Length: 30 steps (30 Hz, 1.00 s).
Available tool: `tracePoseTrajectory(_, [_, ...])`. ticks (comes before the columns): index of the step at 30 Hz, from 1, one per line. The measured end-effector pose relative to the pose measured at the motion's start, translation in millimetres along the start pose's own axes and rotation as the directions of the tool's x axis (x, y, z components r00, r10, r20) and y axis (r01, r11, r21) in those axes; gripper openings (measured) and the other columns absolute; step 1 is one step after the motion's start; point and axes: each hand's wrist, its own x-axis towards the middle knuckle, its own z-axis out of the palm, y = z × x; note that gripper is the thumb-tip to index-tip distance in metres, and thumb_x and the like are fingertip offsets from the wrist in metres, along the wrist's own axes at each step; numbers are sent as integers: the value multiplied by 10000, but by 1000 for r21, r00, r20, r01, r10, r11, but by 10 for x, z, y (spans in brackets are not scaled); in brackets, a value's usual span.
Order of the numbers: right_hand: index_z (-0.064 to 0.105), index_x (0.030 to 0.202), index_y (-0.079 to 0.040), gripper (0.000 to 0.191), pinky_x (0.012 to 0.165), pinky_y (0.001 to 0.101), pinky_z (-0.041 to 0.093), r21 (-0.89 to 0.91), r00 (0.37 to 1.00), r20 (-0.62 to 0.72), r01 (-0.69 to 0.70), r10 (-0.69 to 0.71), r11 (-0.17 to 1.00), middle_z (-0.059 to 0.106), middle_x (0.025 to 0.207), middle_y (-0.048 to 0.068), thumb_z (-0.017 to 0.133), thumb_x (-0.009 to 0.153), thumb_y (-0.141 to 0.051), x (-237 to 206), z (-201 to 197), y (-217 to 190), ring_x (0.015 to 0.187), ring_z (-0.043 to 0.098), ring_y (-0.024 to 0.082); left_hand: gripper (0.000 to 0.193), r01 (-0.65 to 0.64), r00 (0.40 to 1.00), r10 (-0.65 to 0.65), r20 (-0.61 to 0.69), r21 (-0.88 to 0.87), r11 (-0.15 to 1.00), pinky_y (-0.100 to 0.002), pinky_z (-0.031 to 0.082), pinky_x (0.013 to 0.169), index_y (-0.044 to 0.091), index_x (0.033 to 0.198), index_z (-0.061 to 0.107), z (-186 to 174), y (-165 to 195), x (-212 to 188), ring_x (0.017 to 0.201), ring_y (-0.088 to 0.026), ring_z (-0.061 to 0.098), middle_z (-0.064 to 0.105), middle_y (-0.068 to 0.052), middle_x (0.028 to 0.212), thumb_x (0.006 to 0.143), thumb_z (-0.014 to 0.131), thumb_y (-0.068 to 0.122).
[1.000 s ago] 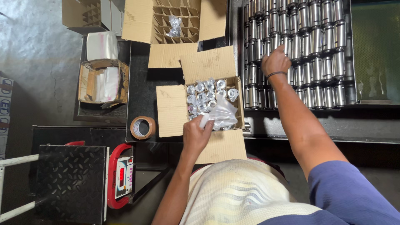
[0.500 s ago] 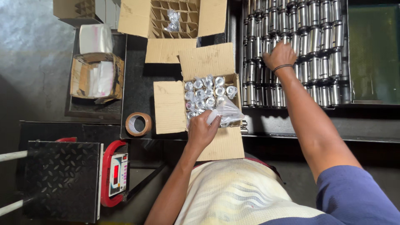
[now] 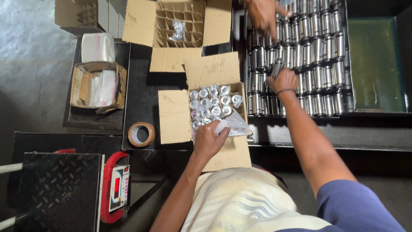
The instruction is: The person wraps cylindrical metal parts in plastic sleeves and places them one by one into a compartmented cardboard box. They then fold the box flaps, tape it shut, and carry the closed box to a stack of finished boxes in the packing area.
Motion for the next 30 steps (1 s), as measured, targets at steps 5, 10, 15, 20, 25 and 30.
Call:
tracePoseTrajectory(5, [719, 923, -46, 375, 605, 438, 522, 399, 995, 18, -94, 95, 912, 642, 693, 76, 761, 886, -417, -198, 104, 79, 604, 603, 202, 240, 11, 1000, -11, 14, 2, 1000, -412, 532, 552, 4, 869, 733, -17, 21, 3, 548, -291, 701, 702, -177, 644, 887, 731, 243])
tracePoseTrajectory(10, [653, 835, -35, 412, 463, 347, 421, 846, 945, 123, 60, -303, 529, 544, 614, 6, 531, 1009, -388, -838, -39, 406, 517, 501, 142, 223, -8, 997, 10, -79, 19, 1000, -423, 537, 564, 2, 892, 728, -37, -81, 74, 579, -316, 703, 696, -189, 666, 893, 726, 225])
tracePoseTrajectory(15, [644, 831, -8, 400, 493, 321, 465, 909, 738, 386, -203, -553, 364, 552, 654, 53, 501, 1022, -329, -1986, -242, 363, 538, 485, 159, 172, -6, 1000, 6, 13, -37, 999, -444, 532, 577, -1, 944, 695, 185, -258, 128, 580, -310, 688, 678, -183, 666, 910, 683, 168])
tracePoseTrajectory(20, [604, 1199, 34, 356, 783, 375, 572, 704, 777, -174, 528, -605, 475, 684, 995, 131, 527, 1065, -286, -2231, -211, 42, 900, 681, 240, 194, -327, 901, 372, 223, -215, 920, -414, 588, 677, 44, 1038, 710, 624, -461, 138, 688, -244, 713, 729, -121, 809, 899, 578, 71])
tracePoseTrajectory(25, [546, 1295, 22, 442, 736, 362, 592, 685, 536, 623, -725, -570, 68, 733, 993, 120, 482, 1039, -333, -2102, 113, 273, 828, 709, 188, 216, 488, 872, -344, 348, -582, 650, -369, 452, 474, 56, 1081, 695, 643, -795, 297, 526, -183, 567, 707, -121, 748, 1065, 555, 220])
tracePoseTrajectory(30, [649, 1251, 57, 418, 541, 294, 520, 830, 549, 487, -533, -679, 165, 772, 1013, 198, 593, 1019, -285, -1538, 110, 625, 674, 654, 156, 197, 175, 957, -167, 237, -13, 984, -356, 535, 515, 97, 992, 754, 759, -874, 316, 540, -166, 691, 738, -98, 693, 957, 672, 273])
